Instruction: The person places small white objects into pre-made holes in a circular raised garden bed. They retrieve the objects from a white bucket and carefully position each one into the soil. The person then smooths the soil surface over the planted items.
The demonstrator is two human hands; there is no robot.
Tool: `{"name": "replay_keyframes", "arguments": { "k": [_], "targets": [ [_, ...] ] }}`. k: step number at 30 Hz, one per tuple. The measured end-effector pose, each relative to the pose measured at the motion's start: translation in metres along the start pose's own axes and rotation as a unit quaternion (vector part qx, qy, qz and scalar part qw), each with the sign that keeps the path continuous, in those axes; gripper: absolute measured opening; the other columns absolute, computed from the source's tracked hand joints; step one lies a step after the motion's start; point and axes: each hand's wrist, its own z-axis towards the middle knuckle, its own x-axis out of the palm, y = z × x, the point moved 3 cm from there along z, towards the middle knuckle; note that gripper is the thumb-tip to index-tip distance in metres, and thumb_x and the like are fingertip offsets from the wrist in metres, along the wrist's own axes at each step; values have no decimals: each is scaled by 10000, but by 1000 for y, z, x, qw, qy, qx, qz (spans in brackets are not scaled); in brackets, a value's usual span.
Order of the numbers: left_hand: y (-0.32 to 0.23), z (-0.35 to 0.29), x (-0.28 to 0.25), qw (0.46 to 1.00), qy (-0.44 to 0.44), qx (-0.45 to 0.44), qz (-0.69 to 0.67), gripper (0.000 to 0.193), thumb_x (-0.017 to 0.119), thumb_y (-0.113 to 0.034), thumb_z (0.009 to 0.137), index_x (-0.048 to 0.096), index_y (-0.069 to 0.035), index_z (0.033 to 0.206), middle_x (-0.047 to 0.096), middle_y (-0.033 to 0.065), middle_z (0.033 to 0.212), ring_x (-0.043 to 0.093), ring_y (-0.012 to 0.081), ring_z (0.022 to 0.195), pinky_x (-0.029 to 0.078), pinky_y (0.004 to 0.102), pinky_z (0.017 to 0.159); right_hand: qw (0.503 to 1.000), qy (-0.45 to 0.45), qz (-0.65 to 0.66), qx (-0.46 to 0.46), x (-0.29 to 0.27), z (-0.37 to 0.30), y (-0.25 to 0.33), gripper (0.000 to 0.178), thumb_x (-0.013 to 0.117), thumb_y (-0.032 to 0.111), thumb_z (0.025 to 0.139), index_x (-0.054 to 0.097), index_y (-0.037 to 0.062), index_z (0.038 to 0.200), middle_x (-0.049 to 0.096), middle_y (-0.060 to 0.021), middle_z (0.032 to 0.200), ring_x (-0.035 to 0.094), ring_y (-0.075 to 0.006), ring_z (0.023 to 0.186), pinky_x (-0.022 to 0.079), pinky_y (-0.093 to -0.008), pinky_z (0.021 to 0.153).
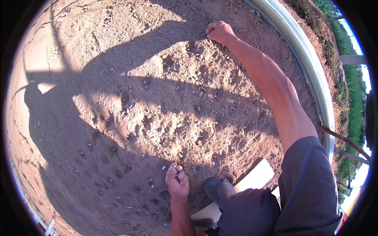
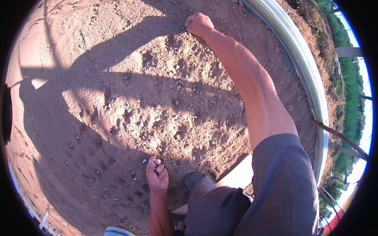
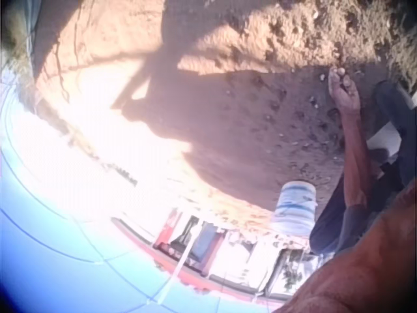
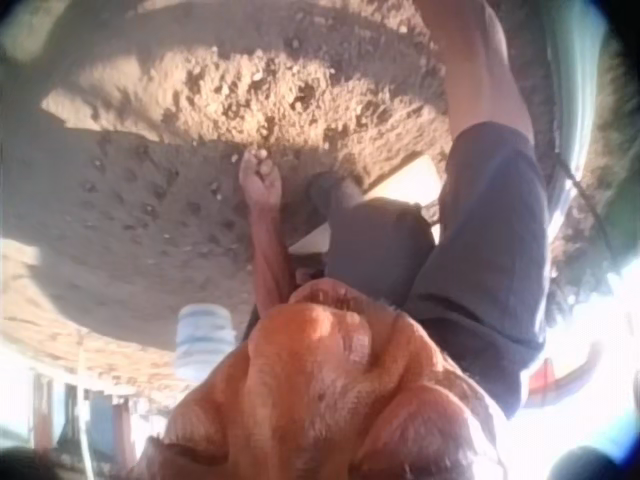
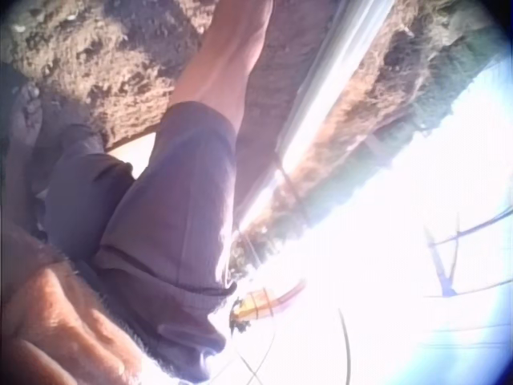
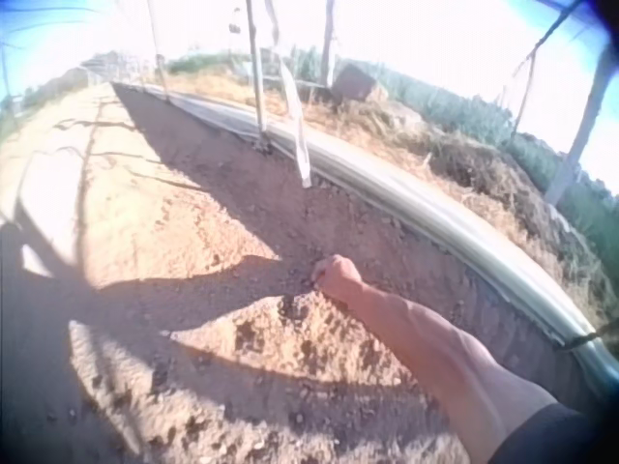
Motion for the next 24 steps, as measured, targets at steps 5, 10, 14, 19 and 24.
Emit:
{"name": "replay_keyframes", "arguments": {
  "k": [5, 10, 14, 19, 24],
  "targets": [
    [-1, -2, -3, 1000, 6, -7, -10, 123, 571, -154, 973, 567, -47, 1033, 618, 62, 857, 523, 94, 576, 351, 190, 379, 997, -51, -56, 2, 12, 0, 9, 187, 692, 162, 741, 727, 167, 925, 719, -51, 857, 688, -228, 828, 547, -377, 741],
    [0, -1, -3, 1000, -7, -1, -3, 119, 575, -150, 968, 587, -40, 1011, 637, 74, 835, 525, 101, 568, 345, 192, 372, 990, -71, -94, 75, 12, -10, 27, 197, 678, 172, 750, 694, 179, 947, 706, -109, 932, 686, -319, 932, 551, -433, 777],
    [9, 5, -2, 999, 19, 9, 32, 135, 589, -214, 975, 578, -82, 996, 632, 42, 843, 525, 82, 560, 344, 190, 367, 994, -105, -15, 6, 7, -21, -12, 260, 649, 128, 745, 675, 129, 1003, 705, -115, 942, 678, -306, 920, 531, -395, 812],
    [1, -1, -7, 999, 35, 6, 21, 163, 601, -246, 969, 574, -86, 959, 606, 23, 785, 506, 78, 576, 345, 184, 411, 972, -161, 88, -144, 16, -126, 44, 238, 628, 101, 803, 653, 100, 1040, 669, -150, 987, 642, -345, 944, 513, -412, 870],
    [-3, -18, -7, 997, 34, -2, 76, 145, 595, -209, 975, 580, -64, 980, 605, 35, 804, 510, 69, 590, 359, 181, 426, 948, 29, 198, -246, 46, -282, 92, 104, 607, 41, 888, 647, 48, 983, 670, -102, 916, 661, -204, 815, 585, -301, 709]
  ]
}}
